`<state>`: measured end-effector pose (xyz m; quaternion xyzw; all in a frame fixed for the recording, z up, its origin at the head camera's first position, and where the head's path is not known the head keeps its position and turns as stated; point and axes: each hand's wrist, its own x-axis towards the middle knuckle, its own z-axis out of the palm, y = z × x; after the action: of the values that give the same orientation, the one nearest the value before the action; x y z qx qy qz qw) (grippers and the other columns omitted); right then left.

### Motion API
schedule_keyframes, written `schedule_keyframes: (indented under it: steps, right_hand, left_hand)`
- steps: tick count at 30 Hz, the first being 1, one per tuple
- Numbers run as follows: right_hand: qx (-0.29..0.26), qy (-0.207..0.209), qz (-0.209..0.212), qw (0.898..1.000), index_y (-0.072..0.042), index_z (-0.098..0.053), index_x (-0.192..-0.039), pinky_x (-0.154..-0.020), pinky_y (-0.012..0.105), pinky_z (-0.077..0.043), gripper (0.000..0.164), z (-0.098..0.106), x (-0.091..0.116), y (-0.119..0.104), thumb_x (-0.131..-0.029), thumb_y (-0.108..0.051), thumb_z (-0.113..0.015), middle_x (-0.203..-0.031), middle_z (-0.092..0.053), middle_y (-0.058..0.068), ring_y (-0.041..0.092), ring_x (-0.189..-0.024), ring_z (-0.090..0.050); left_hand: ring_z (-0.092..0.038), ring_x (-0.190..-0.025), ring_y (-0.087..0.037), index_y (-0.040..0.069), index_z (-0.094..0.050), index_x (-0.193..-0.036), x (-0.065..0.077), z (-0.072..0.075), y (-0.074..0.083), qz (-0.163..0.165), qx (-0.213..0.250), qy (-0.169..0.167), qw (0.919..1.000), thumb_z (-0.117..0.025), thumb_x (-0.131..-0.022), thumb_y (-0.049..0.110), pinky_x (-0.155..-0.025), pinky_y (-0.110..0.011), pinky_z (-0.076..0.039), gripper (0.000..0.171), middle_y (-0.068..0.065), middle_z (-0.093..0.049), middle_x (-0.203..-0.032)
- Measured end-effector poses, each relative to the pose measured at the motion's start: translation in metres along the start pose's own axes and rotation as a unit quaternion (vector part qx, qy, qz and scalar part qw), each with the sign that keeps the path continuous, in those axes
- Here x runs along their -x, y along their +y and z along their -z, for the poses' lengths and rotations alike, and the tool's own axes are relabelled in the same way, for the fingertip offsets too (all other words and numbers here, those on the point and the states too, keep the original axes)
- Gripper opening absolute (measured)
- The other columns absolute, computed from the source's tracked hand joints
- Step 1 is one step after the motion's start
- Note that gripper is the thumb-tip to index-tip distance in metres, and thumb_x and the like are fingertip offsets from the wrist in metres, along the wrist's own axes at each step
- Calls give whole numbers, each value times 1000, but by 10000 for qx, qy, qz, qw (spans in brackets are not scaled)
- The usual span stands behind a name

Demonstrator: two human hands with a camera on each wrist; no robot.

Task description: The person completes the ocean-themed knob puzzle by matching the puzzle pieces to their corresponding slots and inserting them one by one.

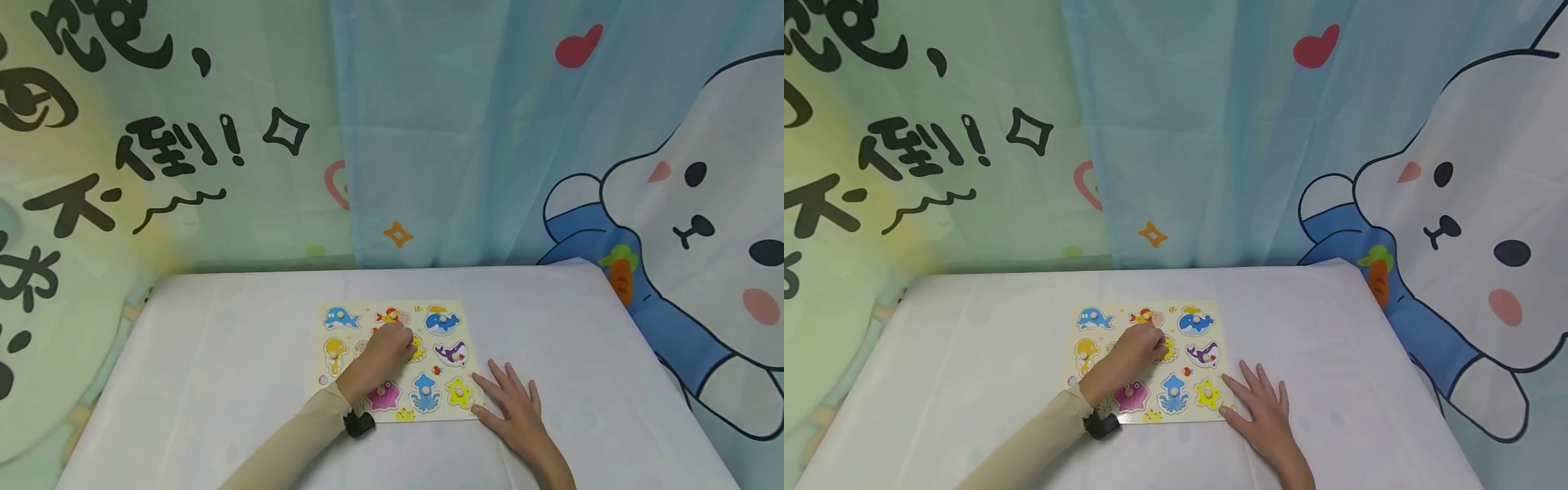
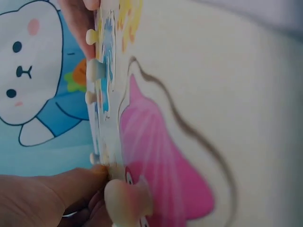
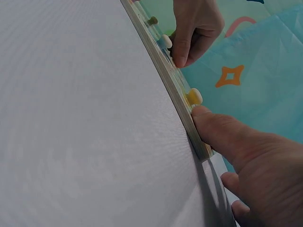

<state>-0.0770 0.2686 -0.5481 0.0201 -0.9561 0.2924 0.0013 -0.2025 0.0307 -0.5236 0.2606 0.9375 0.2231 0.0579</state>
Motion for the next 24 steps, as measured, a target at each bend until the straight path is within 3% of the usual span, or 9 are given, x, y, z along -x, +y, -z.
schedule_keyframes:
  steps: [6, 9, 13, 16, 21, 24]
  right_hand:
    - [-30, -34, -8, 10000, -17, -60, -132, -107, 74, -2, 56, 1, 0, 0, -82, -40, -71, -152, -38, 21, 51, -142, -19]
    - [-32, -4, 50, 10000, -17, -61, -131, -107, 74, -2, 55, 1, -2, 0, -82, -39, -71, -152, -38, 21, 51, -142, -19]
    - [-71, 78, 145, 9998, -18, -62, -130, -106, 74, -3, 53, -1, -4, 0, -82, -39, -71, -151, -39, 21, 52, -141, -21]
    - [-202, 74, 148, 9997, -17, -61, -131, -106, 74, -3, 54, -3, -4, -1, -83, -38, -70, -151, -40, 21, 52, -141, -21]
    - [-297, 119, -106, 9994, -16, -50, -141, -109, 72, -6, 61, 0, -4, -3, -87, -41, -65, -151, -39, 20, 49, -142, -25]
    - [-17, 182, -148, 9997, -17, -43, -146, -109, 70, -14, 65, 7, -6, -4, -89, -43, -62, -154, -36, 19, 46, -141, -30]
  left_hand:
    - [-43, -69, -12, 11, -67, -89, 1, -1, 3, -105, -453, 9, 9989, -68, -90, 23, -61, -20, -36, 12, 1, -54, -77]
    - [-47, -83, -13, 13, -68, -104, 6, 2, 6, -391, -817, -189, 9957, -69, -89, 31, -65, -21, -43, 24, -2, -56, -94]
    - [-51, -110, -18, 16, -64, -119, 14, 5, 4, -908, -1031, -285, 9901, -69, -87, 45, -89, -27, -50, 43, -5, -54, -123]
    - [-46, -130, -22, 16, -57, -130, 20, 12, -9, -1143, -893, 32, 9894, -66, -87, 51, -111, -36, -39, 56, -8, -47, -142]
    - [-27, -146, -38, 19, -29, -152, 36, 36, -41, -817, -702, 73, 9942, -59, -80, 70, -115, -61, -23, 93, -11, -27, -159]
    - [-17, -147, -47, 20, -17, -156, 52, 48, -58, -444, -694, -12, 9966, -54, -80, 73, -111, -69, -20, 99, -13, -17, -163]
